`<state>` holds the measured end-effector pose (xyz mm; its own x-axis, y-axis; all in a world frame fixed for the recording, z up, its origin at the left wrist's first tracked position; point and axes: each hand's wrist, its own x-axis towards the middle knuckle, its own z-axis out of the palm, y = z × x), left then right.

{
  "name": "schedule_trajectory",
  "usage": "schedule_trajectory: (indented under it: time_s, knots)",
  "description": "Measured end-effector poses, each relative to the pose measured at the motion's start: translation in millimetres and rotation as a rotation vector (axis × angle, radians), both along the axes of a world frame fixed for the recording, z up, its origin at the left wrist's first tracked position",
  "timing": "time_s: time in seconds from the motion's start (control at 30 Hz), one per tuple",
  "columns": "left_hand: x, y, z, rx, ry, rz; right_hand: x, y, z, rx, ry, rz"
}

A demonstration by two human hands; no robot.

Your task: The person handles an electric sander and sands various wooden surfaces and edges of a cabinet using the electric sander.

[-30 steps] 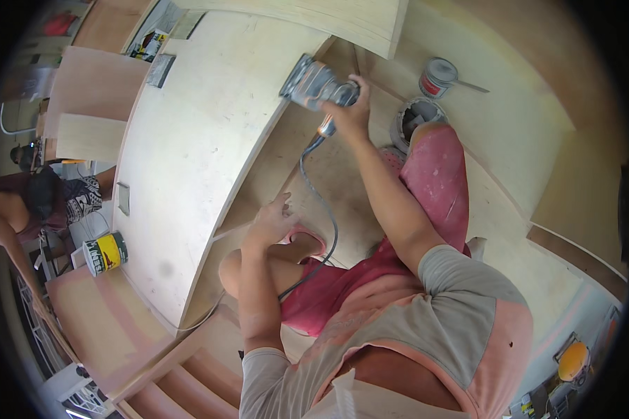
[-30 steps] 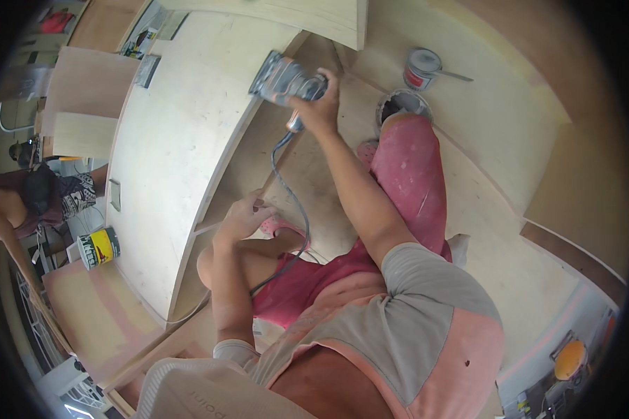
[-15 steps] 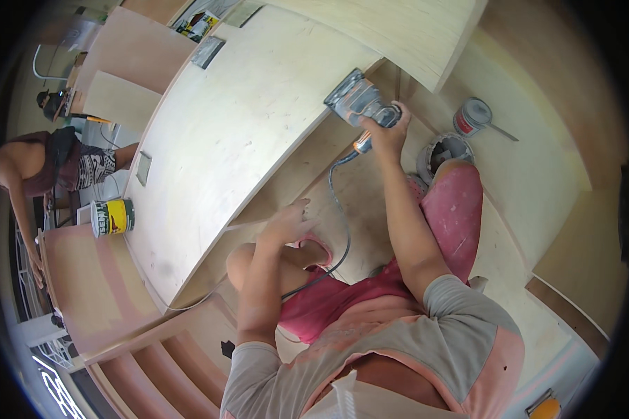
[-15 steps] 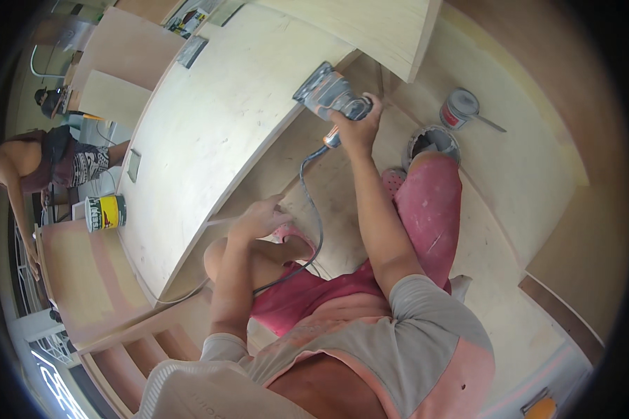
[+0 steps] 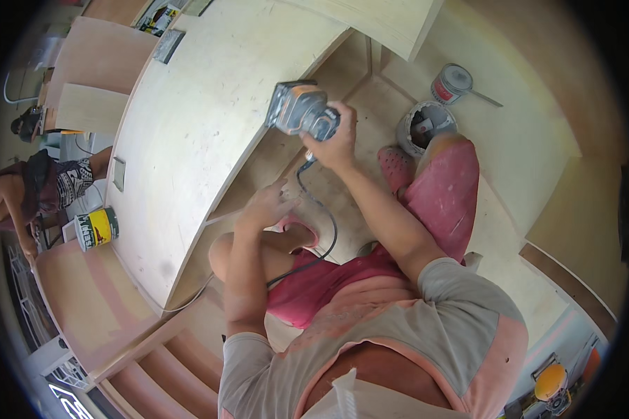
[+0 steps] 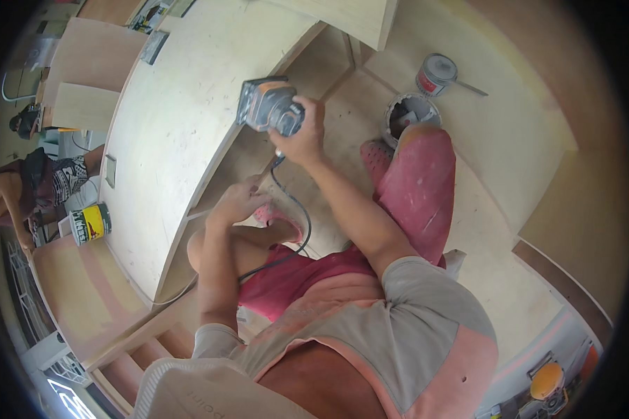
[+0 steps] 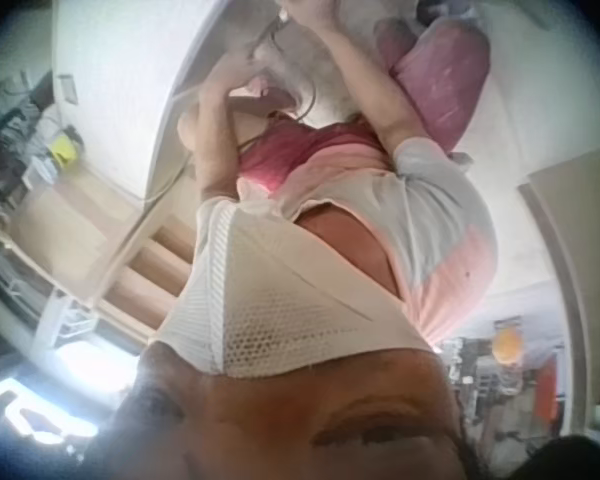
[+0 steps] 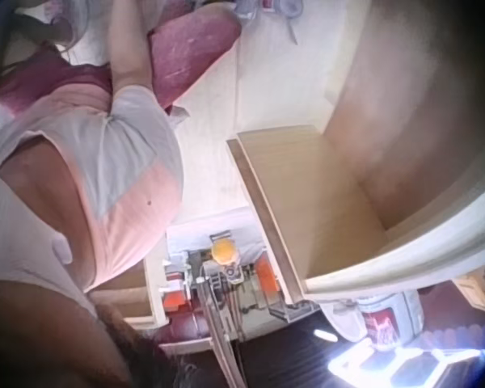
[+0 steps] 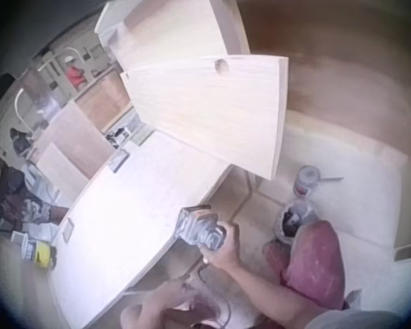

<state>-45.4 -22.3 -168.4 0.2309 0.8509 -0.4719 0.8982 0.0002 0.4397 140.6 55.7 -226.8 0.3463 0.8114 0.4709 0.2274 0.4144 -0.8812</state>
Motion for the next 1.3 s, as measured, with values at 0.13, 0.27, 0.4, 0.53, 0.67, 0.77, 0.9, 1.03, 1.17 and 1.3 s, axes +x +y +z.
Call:
schedule_trajectory:
  time_s: [0.13,0.27,0.4,0.53,0.67,0.77,0.9,1.03,1.17,1.3]
  knots:
    - [13,-5,5,0.039,-0.07,-0.018,24,27,3,-0.177,0.18,-0.139]
    - [15,-9,18,-0.08,-0.037,0.05,49,58,8,-0.217,0.485,-0.116]
    - [1,-16,17,-0.013,0.003,0.08,54,68,4,-0.308,0.953,0.074]
    - [-10,-21,11,0.003,-0.007,0.081,45,62,-13,-0.297,0.912,0.065]
    - [-8,-19,8,-0.002,0.024,0.1,14,33,-25,-0.375,0.678,0.031]
    - [0,-10,17,-0.078,0.03,0.067,-9,6,-26,-0.412,0.599,0.087]
    - [-5,-8,-3,0.006,0.123,0.027,-20,-5,-24,-0.586,1.042,0.284]
    - [9,-6,4,-0.028,0.032,0.024,-13,1,-38,-0.678,0.947,0.27]
    - [18,-6,16,-0.008,0.071,0.025,-21,4,-52,-0.717,0.945,0.154]
    - [15,-13,5,0.033,0.084,0.13,-28,3,-50,-0.66,0.949,0.109]
